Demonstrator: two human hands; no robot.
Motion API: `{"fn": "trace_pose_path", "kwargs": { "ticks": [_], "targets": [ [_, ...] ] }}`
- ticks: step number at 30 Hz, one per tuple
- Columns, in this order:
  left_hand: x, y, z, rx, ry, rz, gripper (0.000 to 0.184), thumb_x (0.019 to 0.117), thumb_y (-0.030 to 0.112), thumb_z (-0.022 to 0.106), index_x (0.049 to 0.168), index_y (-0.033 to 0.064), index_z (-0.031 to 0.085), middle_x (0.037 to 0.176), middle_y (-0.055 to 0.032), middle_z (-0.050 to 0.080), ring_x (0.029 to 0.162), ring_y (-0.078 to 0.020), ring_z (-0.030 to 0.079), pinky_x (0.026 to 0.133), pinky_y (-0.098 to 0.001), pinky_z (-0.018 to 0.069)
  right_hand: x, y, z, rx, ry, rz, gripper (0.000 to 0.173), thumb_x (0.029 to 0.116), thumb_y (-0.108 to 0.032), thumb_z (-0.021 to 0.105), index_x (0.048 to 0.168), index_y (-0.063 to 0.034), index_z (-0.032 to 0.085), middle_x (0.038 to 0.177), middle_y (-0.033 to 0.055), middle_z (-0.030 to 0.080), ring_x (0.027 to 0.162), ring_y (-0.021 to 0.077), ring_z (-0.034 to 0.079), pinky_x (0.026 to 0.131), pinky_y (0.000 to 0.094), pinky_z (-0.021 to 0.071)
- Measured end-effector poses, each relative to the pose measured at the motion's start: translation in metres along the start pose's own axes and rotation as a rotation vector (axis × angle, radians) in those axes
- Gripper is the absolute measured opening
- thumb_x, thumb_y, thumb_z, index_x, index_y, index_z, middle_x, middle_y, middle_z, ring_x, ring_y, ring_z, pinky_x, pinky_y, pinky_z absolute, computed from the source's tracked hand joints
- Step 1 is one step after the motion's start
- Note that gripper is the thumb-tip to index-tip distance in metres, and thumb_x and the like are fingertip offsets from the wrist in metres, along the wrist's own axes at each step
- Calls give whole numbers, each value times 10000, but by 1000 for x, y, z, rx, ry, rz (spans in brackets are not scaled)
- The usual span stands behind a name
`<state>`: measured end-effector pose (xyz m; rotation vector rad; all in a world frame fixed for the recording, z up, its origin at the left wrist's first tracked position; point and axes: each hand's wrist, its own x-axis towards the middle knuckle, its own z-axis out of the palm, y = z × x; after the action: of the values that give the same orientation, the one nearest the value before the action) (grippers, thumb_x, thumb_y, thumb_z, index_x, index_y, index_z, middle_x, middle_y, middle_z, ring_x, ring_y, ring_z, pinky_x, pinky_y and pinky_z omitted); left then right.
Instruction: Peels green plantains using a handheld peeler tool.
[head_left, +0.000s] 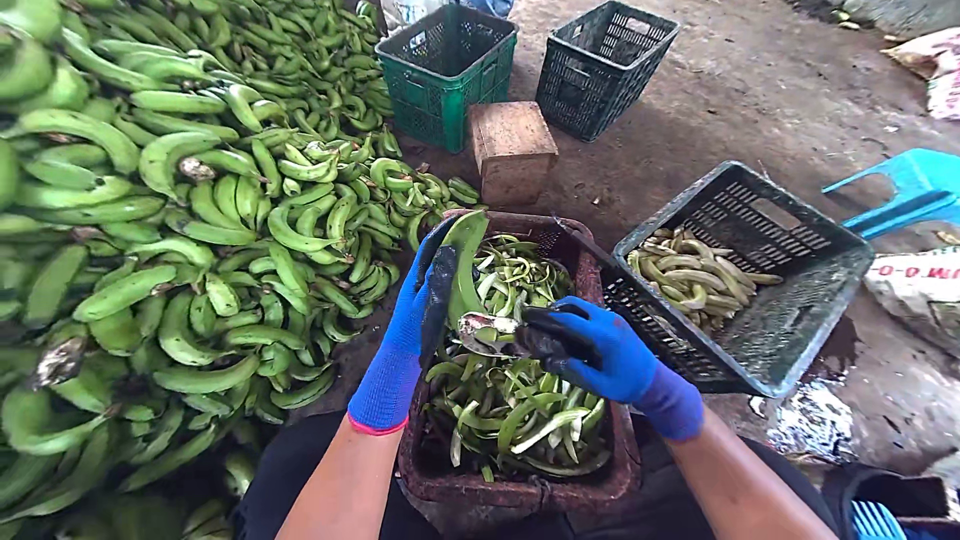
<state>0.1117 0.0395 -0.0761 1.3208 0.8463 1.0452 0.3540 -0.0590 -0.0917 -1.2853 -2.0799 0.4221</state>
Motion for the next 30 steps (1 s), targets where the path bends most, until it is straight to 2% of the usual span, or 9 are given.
{"fn": "trace_pose_path", "kwargs": {
  "ticks": [4,7,10,12,15,19,23,26,30],
  "targets": [
    [-11,2,10,-102,-100,20,448,1099,326,310,1515,204,425,1187,36,656,941,-17,641,812,-196,552,12,-2,3,-115,-7,-29,456,931,-396,604,1315,-172,705,1100,156,711,977,314,697,805,523,572],
    [-22,4,23,-22,-80,-4,429,1083,217,320,1477,130,468,1222,21,649,1016,-16,632,881,-201,537,25,3,-7,-322,173,13,481,858,-306,700,1323,-184,704,1118,195,695,994,398,673,813,584,544],
    [-28,9,27,-23,-82,-118,403,1105,257,305,1422,120,511,1119,30,662,956,-3,643,839,-191,552,30,5,-33,-402,345,215,510,895,-201,716,1383,-81,631,1212,292,637,1070,489,631,854,641,515],
    [-29,9,22,-177,-184,-220,406,1093,351,349,1394,150,532,1052,21,679,885,-22,660,767,-191,568,28,6,-52,-376,341,355,566,978,-192,645,1517,-112,492,1321,285,569,1110,469,618,868,644,517],
    [-16,2,6,-381,-307,-297,442,1020,418,547,1396,185,525,960,-42,690,743,-105,684,634,-237,598,22,9,-44,-183,295,364,578,962,-171,642,1512,-87,488,1325,224,616,1111,378,654,903,608,528],
    [-9,12,9,-44,65,-54,368,1064,284,481,1395,137,544,1008,6,687,786,-41,663,705,-216,578,9,-7,-7,159,109,253,499,909,-283,668,1373,-105,627,1189,64,706,1030,137,687,906,396,583],
    [-3,3,6,171,245,222,474,1079,278,399,1521,106,393,1284,-14,607,1015,-26,636,875,-254,554,5,-15,6,93,-3,118,446,919,-334,640,1313,-132,696,1122,104,719,989,228,698,834,467,578],
    [-21,15,18,98,48,79,445,1070,217,366,1497,92,366,1186,58,601,966,44,601,853,-179,529,22,-7,-7,-132,132,93,448,882,-306,691,1300,-143,712,1106,164,703,971,342,686,788,559,561],
    [-28,19,22,210,-276,-123,497,1062,265,374,1528,92,380,1209,-20,648,971,-20,639,867,-224,541,36,12,-47,-334,333,194,473,924,-280,667,1369,-116,659,1247,264,644,1129,472,619,906,634,496]
  ]
}}
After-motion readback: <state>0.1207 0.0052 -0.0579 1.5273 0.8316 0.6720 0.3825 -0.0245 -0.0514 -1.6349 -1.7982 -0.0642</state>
